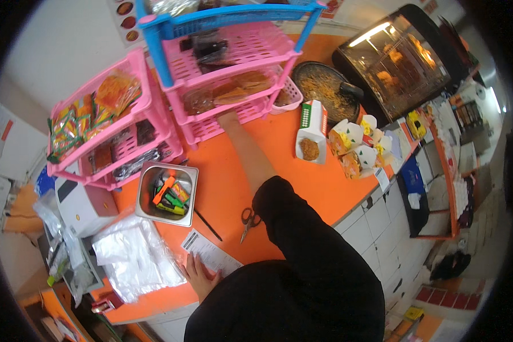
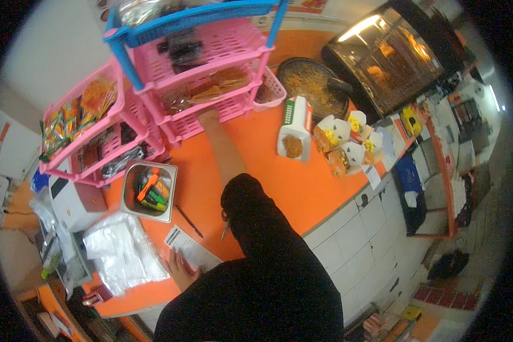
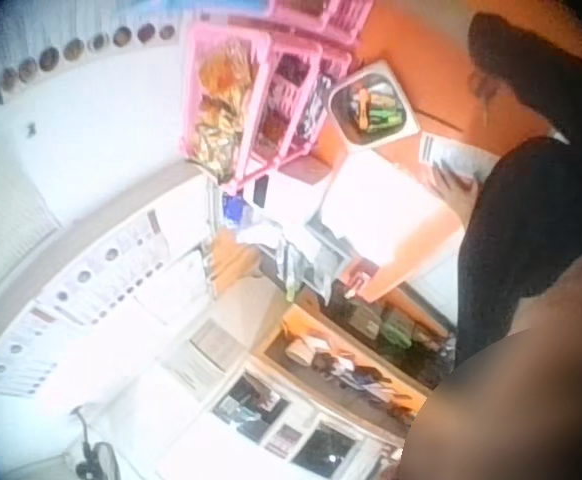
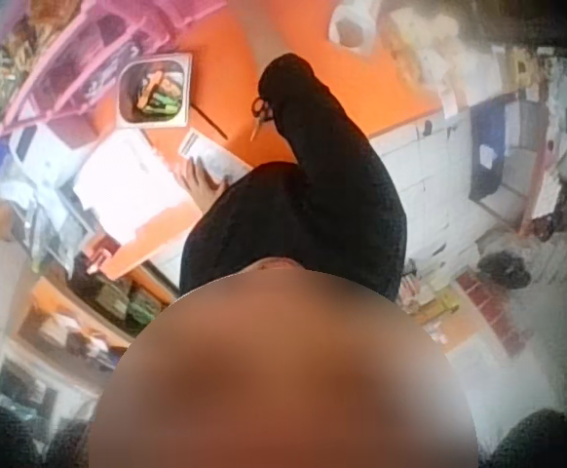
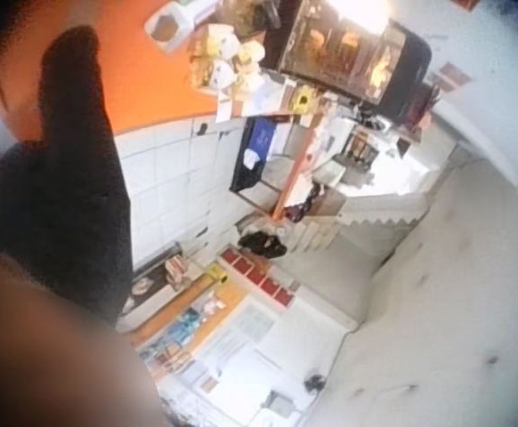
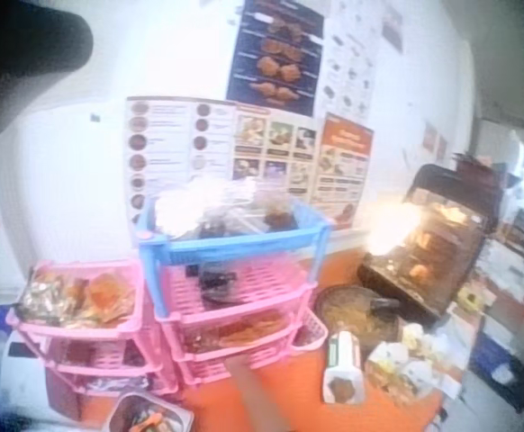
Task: The person assembles multiple food orders at a fast-food counter, placing fried chicken and yellow rice into paper containers using a scoop and tongs. They weigh portions on a digital scale, arrange items on the counter, and handle order slips.
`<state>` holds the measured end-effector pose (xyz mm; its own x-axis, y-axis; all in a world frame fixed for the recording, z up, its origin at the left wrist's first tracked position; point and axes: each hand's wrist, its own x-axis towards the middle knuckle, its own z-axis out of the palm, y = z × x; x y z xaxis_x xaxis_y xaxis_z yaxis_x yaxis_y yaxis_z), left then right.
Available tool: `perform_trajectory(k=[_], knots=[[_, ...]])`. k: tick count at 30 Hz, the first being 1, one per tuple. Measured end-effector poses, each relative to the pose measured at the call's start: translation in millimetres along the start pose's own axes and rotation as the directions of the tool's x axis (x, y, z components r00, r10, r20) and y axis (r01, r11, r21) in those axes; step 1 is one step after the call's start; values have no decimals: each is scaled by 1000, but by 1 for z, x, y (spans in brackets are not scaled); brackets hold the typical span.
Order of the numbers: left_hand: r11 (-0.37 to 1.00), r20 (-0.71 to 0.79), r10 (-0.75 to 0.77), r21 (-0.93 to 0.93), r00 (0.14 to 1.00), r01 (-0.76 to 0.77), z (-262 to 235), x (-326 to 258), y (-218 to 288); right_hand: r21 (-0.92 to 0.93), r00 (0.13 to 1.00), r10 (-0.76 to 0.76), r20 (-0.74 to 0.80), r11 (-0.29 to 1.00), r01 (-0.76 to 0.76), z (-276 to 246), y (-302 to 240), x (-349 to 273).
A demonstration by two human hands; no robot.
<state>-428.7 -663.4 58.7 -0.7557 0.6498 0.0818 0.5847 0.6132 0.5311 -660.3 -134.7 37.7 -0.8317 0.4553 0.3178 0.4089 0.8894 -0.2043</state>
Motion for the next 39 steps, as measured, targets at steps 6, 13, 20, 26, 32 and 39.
perform_trajectory(k=[6, 13, 20, 26, 32, 39], knots=[[997, -54, 72, 28, 996, -71, 6, -3, -4, 382, 982, 166, -96, 917, -117, -50, 25, -56], [981, 10, 61, 185, 998, -62, 12, -5, -3, 977, 786, 618, -27, 182, -110, -115, 60, -236], [950, 56, 126, 279, 990, -137, 14, 6, -4, 937, 596, 803, 14, 198, -289, -173, 82, -370], [964, 12, 87, 252, 996, -87, 25, 43, -1, 750, 665, 697, -267, 584, -311, -254, 151, -371], [990, -388, -128, 5, 913, 141, 43, 40, 15, 679, 773, 578, -262, 680, -277, -294, 242, -278], [945, -607, -319, -266, 728, 191, 71, 34, 52, 666, 941, -19, -339, 701, 254, -305, 134, -159]])
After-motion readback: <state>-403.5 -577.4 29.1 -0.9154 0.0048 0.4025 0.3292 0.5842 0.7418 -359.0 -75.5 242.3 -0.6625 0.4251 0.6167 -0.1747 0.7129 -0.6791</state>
